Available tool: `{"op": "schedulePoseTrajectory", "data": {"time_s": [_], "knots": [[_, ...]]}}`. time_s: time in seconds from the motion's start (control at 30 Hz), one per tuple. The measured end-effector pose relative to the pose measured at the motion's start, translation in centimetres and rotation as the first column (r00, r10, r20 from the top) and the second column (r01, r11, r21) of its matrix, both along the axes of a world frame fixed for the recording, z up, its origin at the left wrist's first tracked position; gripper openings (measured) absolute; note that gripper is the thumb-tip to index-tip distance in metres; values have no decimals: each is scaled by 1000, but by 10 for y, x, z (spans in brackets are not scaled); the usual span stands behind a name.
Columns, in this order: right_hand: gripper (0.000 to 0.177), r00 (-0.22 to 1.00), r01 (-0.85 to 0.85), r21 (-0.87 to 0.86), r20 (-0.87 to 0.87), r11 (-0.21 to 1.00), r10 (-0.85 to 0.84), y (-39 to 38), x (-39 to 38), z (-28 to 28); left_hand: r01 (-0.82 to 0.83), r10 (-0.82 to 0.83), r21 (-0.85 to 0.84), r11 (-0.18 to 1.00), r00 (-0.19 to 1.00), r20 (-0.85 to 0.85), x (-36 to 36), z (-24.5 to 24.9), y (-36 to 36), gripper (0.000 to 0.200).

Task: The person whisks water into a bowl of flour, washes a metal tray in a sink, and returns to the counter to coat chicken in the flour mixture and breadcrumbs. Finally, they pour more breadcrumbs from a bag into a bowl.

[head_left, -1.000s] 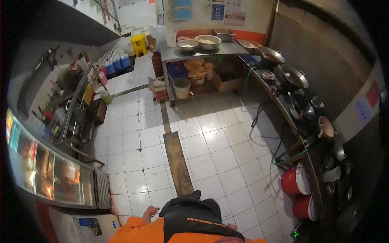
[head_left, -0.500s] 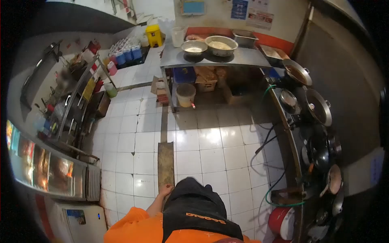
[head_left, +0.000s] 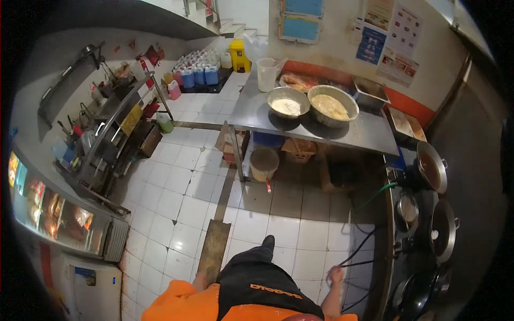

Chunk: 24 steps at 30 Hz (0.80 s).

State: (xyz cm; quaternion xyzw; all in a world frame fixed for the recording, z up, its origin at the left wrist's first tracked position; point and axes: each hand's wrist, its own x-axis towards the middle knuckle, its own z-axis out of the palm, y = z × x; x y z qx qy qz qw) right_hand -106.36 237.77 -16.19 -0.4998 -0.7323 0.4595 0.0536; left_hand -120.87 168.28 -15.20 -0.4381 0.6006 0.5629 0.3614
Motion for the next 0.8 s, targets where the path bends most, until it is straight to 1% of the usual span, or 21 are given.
{"op": "schedulePoseTrajectory", "data": {"time_s": [0.03, 0.07, 0.1, 0.13, 0.17, 0.2, 0.23, 0.27, 0.3, 0.33, 0.37, 0.43, 0.47, 0.5, 0.53, 0.6, 0.63, 0.67, 0.7, 0.73, 0.8], "knots": [[22, 996, 86, -367, 24, 926, -83, -18, 1, -9, -96, 152, 315, 944, 976, -156, -44, 3, -1, 48], [19, 838, -530, 56, -122, 846, 532, -9, 43, -124, -290, 287, -2, 957, 949, -130, -124, -14, 60, 57], [21, 980, -93, -455, 117, 886, 163, -43, 36, -81, -221, 167, -318, 922, 968, -189, -189, -21, 80, 48], [28, 970, -108, -680, -234, 725, -74, -84, 64, -127, 209, -386, -521, 828, 885, -258, -258, -20, 80, 43], [29, 974, 139, -565, 227, 814, -8, -88, 65, -91, 238, -555, -633, 737, 748, -365, -332, -14, 97, 39], [29, 957, 181, -556, 288, 811, -16, -92, 45, -48, -35, -308, -474, 880, 718, -624, -388, 43, 139, 36], [30, 953, 202, -551, 302, 810, -32, -86, 22, -29, -57, -218, -322, 945, 625, -750, -444, 111, 177, 36], [30, 950, 218, -543, 310, 811, -48, -78, 3, -17, -37, -204, -264, 964, 532, -822, -489, 187, 217, 41], [31, 949, 223, -536, 310, 814, -56, -69, -18, -7, -10, -157, -189, 982, 513, -844, -539, 233, 245, 43], [32, 948, 230, -531, 310, 815, -65, -59, -38, 1, 28, -148, -149, 988, 374, -915, -579, 281, 273, 43], [32, 948, 231, -526, 310, 818, -68, -50, -62, 5, 29, -61, -55, 998, 375, -925, -619, 319, 301, 42], [34, 948, 233, -522, 310, 821, -72, -37, -114, 12, 39, -23, -12, 999, 281, -959, -710, 342, 343, 45], [34, 947, 231, -519, 313, 823, -69, -30, -141, 14, 20, -49, -45, 999, 277, -960, -758, 347, 362, 49], [35, 950, 217, -519, 306, 827, -57, -24, -166, 14, 2, -76, -78, 997, 284, -956, -798, 341, 380, 53], [35, 951, 209, -517, 304, 830, -50, -16, -193, 15, 7, -86, -88, 996, 285, -955, -837, 333, 398, 53], [37, 957, 172, -525, 289, 834, -15, -2, -255, 14, -35, -58, -80, 996, 414, -909, -919, 321, 437, 67], [37, 960, 144, -531, 281, 835, 13, 6, -293, 21, -28, -75, -94, 995, 407, -910, -953, 318, 455, 67], [38, 962, 92, -532, 267, 842, 63, 18, -330, 29, -108, -52, -109, 988, 435, -899, -977, 310, 475, 66], [39, 963, 15, -528, 238, 849, 130, 38, -370, 36, -189, -23, -123, 974, 457, -889, -1000, 302, 492, 68], [39, 960, -75, -533, 190, 843, 205, 58, -412, 50, -188, -28, -128, 974, 458, -888, -1015, 309, 506, 68], [34, 904, -345, -610, -10, 714, 428, 106, -503, 94, -55, -172, -265, 963, 631, -756, -1031, 329, 522, 66]]}}
